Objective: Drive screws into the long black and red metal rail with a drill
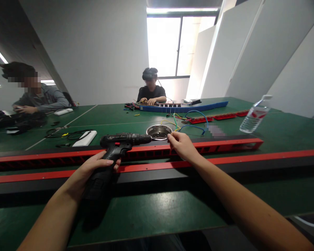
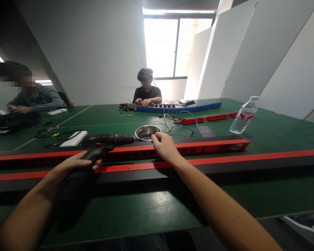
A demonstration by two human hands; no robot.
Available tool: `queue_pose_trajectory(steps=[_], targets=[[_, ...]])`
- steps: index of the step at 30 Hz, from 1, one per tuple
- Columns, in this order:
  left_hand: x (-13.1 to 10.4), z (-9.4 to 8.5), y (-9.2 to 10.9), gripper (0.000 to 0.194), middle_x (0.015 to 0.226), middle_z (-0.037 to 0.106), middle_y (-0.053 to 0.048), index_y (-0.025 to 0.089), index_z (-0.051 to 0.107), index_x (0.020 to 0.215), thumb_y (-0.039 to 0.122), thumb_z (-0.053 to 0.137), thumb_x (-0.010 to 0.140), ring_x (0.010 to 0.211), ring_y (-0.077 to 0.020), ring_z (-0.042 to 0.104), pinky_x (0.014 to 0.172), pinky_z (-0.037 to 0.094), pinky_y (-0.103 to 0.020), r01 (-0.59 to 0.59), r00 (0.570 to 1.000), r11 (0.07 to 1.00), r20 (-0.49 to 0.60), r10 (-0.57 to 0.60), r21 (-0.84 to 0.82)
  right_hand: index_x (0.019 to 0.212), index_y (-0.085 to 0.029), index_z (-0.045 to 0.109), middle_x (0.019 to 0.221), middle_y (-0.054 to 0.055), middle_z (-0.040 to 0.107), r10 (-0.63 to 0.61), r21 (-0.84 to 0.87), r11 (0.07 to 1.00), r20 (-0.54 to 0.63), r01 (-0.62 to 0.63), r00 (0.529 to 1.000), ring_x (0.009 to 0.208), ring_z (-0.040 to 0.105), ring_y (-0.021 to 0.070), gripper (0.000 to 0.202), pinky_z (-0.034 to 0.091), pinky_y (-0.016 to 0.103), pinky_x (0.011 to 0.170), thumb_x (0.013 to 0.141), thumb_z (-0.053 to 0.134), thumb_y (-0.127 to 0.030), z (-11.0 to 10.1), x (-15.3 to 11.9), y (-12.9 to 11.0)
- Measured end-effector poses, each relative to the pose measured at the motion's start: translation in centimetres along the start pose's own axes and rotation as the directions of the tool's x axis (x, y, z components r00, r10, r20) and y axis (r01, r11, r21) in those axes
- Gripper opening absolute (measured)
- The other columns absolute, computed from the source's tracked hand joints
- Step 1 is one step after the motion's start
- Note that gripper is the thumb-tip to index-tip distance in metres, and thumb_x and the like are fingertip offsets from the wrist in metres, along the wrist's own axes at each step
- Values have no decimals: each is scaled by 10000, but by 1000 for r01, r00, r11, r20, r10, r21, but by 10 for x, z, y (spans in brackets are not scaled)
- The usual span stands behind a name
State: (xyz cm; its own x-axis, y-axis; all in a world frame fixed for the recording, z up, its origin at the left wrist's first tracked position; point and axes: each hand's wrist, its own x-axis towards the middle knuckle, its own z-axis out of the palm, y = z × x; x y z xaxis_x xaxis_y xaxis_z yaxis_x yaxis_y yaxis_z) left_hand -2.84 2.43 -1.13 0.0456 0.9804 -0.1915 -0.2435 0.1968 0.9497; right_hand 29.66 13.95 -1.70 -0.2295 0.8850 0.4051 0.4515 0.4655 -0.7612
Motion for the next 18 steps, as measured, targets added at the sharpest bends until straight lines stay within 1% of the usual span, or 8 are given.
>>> queue_pose_trajectory(steps=[5,9,13,18], targets=[[-2,0,0,453,895,727,-107,102,697,1086,172,857,668,712,-173,679,637,584,-245,36,999,999,9,-36,-30,659,-217,519,600,0,563,2,-6,1000,5,-2,1000,587,515,162,356,354,299,606,953,497,-417,-1,0,-1],[-3,0,1,428,920,725,-100,108,698,1072,160,855,677,739,-167,685,672,588,-244,44,999,998,17,-43,-35,666,-213,533,603,3,570,6,-11,1000,-1,-6,1000,592,523,165,354,355,300,608,955,498,-415,0,0,-1],[-3,1,2,417,902,726,-97,101,697,1059,168,851,677,723,-167,685,654,587,-243,29,1000,999,9,-28,-20,664,-213,532,603,5,573,8,-11,1000,-2,-8,1000,598,524,166,353,358,299,613,954,499,-411,0,0,0],[-4,2,2,394,904,726,-96,97,695,1063,131,834,696,736,-164,693,684,580,-234,41,999,998,18,-40,-47,669,-214,540,608,6,583,4,-15,1000,-5,-4,1000,602,527,166,352,361,294,609,955,503,-416,0,0,0]])
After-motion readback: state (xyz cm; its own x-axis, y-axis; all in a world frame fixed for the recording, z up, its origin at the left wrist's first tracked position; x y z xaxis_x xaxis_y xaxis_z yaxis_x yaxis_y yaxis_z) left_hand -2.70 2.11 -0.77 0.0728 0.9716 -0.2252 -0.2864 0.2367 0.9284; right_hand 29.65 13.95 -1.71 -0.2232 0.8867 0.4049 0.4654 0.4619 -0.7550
